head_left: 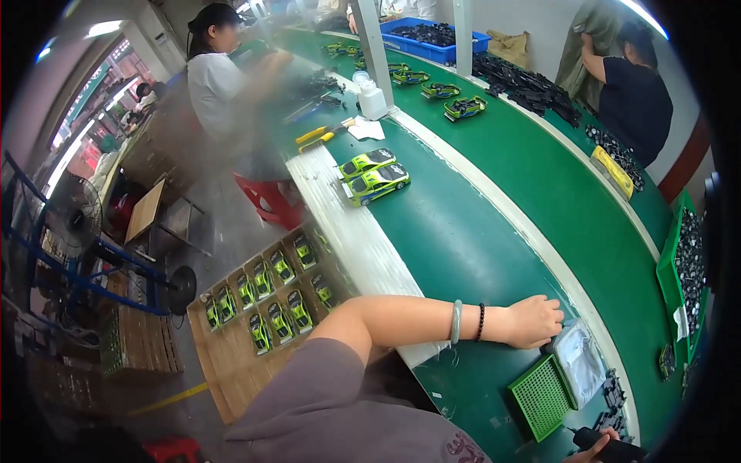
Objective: The person assembles toy cars along a conveyor line by driving screws into them with an electric screwdriver, then places the finished toy cars into a packaging tray.
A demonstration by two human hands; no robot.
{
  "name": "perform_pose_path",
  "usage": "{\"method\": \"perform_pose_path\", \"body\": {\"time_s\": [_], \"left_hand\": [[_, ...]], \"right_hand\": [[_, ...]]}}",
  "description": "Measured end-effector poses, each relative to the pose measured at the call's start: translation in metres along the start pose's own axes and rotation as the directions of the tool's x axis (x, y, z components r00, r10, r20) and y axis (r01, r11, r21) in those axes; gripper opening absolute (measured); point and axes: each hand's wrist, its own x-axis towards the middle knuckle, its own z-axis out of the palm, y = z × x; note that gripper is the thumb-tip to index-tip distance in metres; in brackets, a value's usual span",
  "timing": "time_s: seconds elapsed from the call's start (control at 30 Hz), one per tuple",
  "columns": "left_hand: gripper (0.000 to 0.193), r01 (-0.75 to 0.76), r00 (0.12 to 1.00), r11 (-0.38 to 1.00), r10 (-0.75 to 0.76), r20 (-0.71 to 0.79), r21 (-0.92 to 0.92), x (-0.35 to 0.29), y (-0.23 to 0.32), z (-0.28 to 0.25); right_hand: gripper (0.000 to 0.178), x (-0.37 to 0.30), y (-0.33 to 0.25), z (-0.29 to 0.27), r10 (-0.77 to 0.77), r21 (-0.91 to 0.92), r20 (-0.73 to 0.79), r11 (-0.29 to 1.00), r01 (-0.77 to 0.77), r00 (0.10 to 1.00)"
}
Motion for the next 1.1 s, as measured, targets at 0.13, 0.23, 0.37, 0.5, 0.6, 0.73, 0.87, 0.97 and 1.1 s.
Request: {"method": "perform_pose_path", "body": {"time_s": [0.13, 0.23, 0.37, 0.5, 0.6, 0.73, 0.87, 0.97, 1.1], "left_hand": [[0.018, -0.003, 1.000, 1.000, 0.002, -0.014, -0.005, -0.003, 0.004, 0.000], [0.016, -0.041, 0.998, 0.999, 0.040, -0.048, -0.014, -0.002, 0.007, 0.002], [0.016, -0.053, 0.992, 0.998, 0.047, -0.118, -0.045, 0.001, -0.001, -0.006], [0.011, -0.064, 0.997, 0.997, 0.062, -0.034, -0.044, 0.004, -0.008, -0.019], [0.006, -0.040, 0.999, 0.989, 0.036, -0.031, -0.142, 0.010, -0.011, -0.017], [0.009, -0.061, 0.995, 0.964, 0.038, -0.094, -0.259, 0.013, -0.001, -0.013], [0.016, -0.104, 0.991, 0.958, 0.079, -0.104, -0.268, 0.010, 0.019, -0.026], [0.028, -0.250, 0.968, 0.917, 0.246, -0.051, -0.310, 0.006, 0.036, -0.035], [0.031, -0.349, 0.918, 0.871, 0.391, 0.059, -0.346, -0.001, 0.057, -0.032]], "right_hand": [[0.034, -0.003, -0.006, -0.002, -0.031, -0.018, 0.038, 0.999, 0.031, 0.999], [0.033, -0.009, -0.006, -0.010, 0.029, 0.019, 0.038, 0.999, -0.030, 0.999], [0.022, -0.005, -0.007, 0.001, -0.003, -0.152, 0.067, 0.988, 0.013, 0.998], [0.024, -0.001, -0.012, 0.015, -0.006, -0.047, 0.085, 0.999, 0.010, 0.996], [0.030, 0.002, -0.012, 0.012, 0.027, -0.108, 0.059, 0.994, -0.021, 0.998], [0.023, 0.005, -0.013, 0.004, 0.064, -0.035, 0.051, 0.997, -0.063, 0.997], [0.029, 0.001, -0.014, 0.000, 0.065, -0.036, 0.053, 0.997, -0.063, 0.996], [0.028, 0.001, -0.016, -0.001, 0.059, -0.068, 0.053, 0.996, -0.056, 0.997], [0.014, 0.000, -0.012, -0.002, 0.065, 0.040, 0.024, 0.997, -0.066, 0.998]]}}
